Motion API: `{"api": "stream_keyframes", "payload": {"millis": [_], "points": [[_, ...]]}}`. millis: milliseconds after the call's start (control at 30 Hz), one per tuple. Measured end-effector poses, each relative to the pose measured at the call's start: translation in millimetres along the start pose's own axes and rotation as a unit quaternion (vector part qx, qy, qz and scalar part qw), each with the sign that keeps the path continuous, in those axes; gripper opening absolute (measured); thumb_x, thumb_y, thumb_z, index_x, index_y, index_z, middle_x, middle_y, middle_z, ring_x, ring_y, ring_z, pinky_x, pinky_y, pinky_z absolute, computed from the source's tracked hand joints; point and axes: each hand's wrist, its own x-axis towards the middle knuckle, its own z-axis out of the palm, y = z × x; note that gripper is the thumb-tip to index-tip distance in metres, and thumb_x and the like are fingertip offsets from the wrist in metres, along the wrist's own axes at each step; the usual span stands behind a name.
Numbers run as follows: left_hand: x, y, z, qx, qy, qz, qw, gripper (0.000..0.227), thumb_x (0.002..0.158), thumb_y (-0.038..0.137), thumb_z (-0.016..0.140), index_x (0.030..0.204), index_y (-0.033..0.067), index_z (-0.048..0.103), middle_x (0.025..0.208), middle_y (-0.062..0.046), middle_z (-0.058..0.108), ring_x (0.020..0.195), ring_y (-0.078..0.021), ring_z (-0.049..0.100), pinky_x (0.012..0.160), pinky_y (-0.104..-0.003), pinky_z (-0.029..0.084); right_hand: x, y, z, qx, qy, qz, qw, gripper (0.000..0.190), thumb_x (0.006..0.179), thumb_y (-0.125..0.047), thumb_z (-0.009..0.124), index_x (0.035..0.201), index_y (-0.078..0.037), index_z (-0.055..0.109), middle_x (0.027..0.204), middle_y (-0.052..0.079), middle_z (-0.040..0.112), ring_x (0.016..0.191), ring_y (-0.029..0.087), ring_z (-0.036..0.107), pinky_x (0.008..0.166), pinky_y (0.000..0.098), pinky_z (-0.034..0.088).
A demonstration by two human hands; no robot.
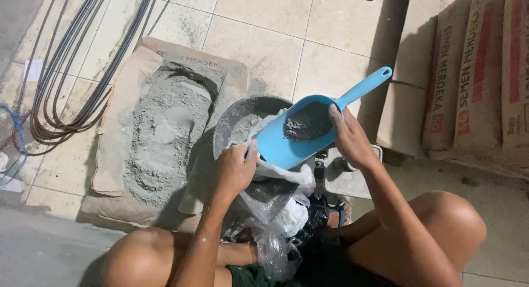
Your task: Scooping cement powder from a bag into a container using a hand scoop
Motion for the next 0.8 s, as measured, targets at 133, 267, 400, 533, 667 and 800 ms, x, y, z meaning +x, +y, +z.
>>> {"api": "stream_keyframes", "payload": {"millis": [133, 267, 400, 533, 667, 800], "points": [[-10, 14, -9, -0.014, 0.003, -0.002, 1.000, 0.053, 0.103, 0.024, 0.043, 0.061, 0.0054, 0.069, 0.058, -0.021, 0.067, 0.051, -0.0345, 0.064, 0.056, -0.042, 0.050, -15, -36, 8, -0.025, 0.021, -0.044, 0.998, 0.049, 0.110, -0.034, 0.035, 0.131, 0.006, 0.053, 0.133, 0.038, 0.056, 0.126, 0.057, 0.053, 0.104, 0.0712, 0.040], [-9, 14, -9, -0.011, 0.018, -0.007, 1.000, 0.056, 0.104, 0.031, 0.044, 0.064, 0.0024, 0.069, 0.068, -0.025, 0.070, 0.071, -0.0487, 0.070, 0.066, -0.053, 0.050, -11, 5, 21, -0.065, 0.003, -0.209, 0.976, 0.029, 0.105, -0.021, 0.045, 0.111, 0.005, 0.057, 0.137, 0.037, 0.055, 0.126, 0.056, 0.052, 0.103, 0.0681, 0.042], [-1, 2, -2, -0.014, 0.068, 0.004, 0.998, 0.057, 0.104, 0.031, 0.048, 0.060, -0.0028, 0.061, 0.058, -0.024, 0.061, 0.056, -0.0396, 0.059, 0.059, -0.048, 0.045, -24, -2, 32, -0.170, 0.016, -0.264, 0.949, 0.058, 0.090, -0.011, 0.060, 0.146, -0.001, 0.047, 0.129, 0.035, 0.057, 0.116, 0.056, 0.058, 0.099, 0.0677, 0.046], [1, 0, -8, -0.056, 0.077, 0.028, 0.995, 0.055, 0.105, 0.021, 0.043, 0.060, -0.0046, 0.061, 0.056, -0.026, 0.061, 0.055, -0.0305, 0.063, 0.057, -0.037, 0.045, -18, 13, 36, -0.166, 0.037, -0.287, 0.943, 0.063, 0.099, -0.036, 0.044, 0.157, -0.014, 0.038, 0.120, 0.021, 0.058, 0.102, 0.044, 0.064, 0.091, 0.0585, 0.053], [-15, 22, -36, -0.008, 0.074, 0.021, 0.997, 0.054, 0.105, 0.023, 0.045, 0.058, 0.0004, 0.061, 0.059, -0.025, 0.063, 0.057, -0.0411, 0.062, 0.058, -0.046, 0.047, -10, 21, 38, -0.145, 0.088, -0.329, 0.929, 0.075, 0.101, -0.060, 0.020, 0.159, -0.015, 0.037, 0.107, 0.014, 0.058, 0.080, 0.028, 0.064, 0.071, 0.0455, 0.057], [-14, 18, -43, 0.091, 0.083, -0.003, 0.992, 0.059, 0.107, 0.029, 0.044, 0.057, 0.0033, 0.063, 0.055, -0.014, 0.067, 0.044, -0.0265, 0.053, 0.053, -0.039, 0.046, -10, 1, 30, -0.086, 0.139, -0.226, 0.960, 0.055, 0.106, -0.042, 0.029, 0.152, -0.018, 0.047, 0.124, 0.025, 0.066, 0.098, 0.057, 0.062, 0.083, 0.0695, 0.051]]}}
